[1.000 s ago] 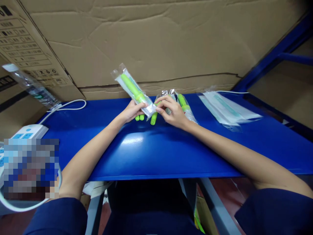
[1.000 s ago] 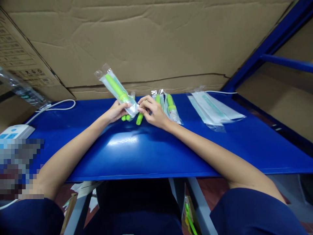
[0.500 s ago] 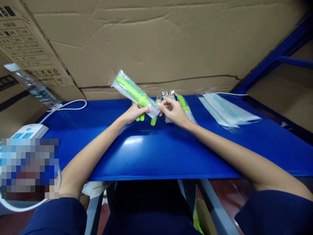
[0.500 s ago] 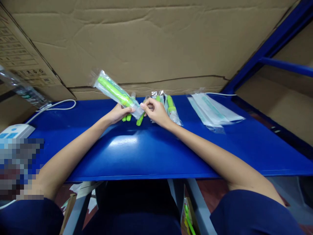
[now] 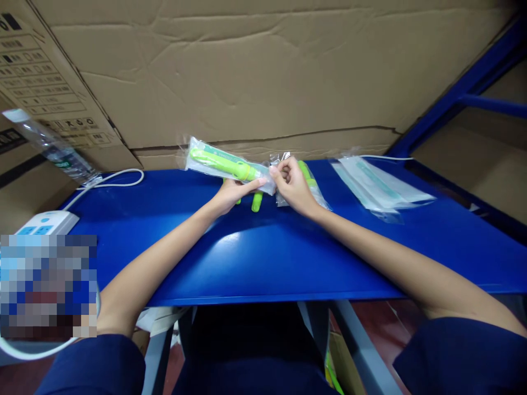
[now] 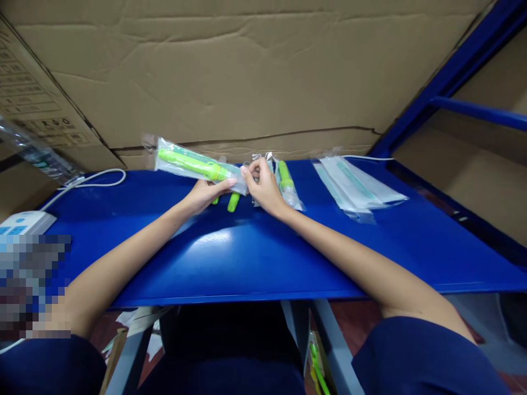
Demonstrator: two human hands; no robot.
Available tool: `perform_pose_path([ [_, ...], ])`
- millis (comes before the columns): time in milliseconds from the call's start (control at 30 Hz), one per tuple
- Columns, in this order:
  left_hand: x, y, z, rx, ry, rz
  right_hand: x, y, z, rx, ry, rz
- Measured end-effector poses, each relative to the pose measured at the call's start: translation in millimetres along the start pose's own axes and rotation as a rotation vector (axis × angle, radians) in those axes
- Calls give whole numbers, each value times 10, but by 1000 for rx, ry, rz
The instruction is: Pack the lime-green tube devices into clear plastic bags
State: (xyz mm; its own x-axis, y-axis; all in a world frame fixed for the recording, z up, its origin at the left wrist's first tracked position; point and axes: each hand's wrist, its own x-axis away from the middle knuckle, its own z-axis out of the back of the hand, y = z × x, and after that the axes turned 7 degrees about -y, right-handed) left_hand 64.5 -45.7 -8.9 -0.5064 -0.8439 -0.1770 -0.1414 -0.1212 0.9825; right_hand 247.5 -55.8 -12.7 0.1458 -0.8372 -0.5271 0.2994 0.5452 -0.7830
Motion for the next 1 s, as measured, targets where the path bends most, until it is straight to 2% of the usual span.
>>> perform_pose_path([
  [167,67,102,-227,-3,8,-86,5,28,-7,115,141,36],
  [333,133,234,-370,19,45,-84,17,-10,-18,103,142,62],
  [500,113,147,-361,46,133,-104,30,-14,-32,73,94,74],
  [600,95,83,-308,62,123,-99,-1,1,-6,27,78,54],
  [700,89,93,-256,30,84,-60,-72,20,71,-76,-1,-12],
  [867,79,180,-158,-67,34,5,-163,0,219,-318,-290,-221],
  [1000,57,168,-41,-110,16,57,-156,-98,256,-393,-403,-275],
])
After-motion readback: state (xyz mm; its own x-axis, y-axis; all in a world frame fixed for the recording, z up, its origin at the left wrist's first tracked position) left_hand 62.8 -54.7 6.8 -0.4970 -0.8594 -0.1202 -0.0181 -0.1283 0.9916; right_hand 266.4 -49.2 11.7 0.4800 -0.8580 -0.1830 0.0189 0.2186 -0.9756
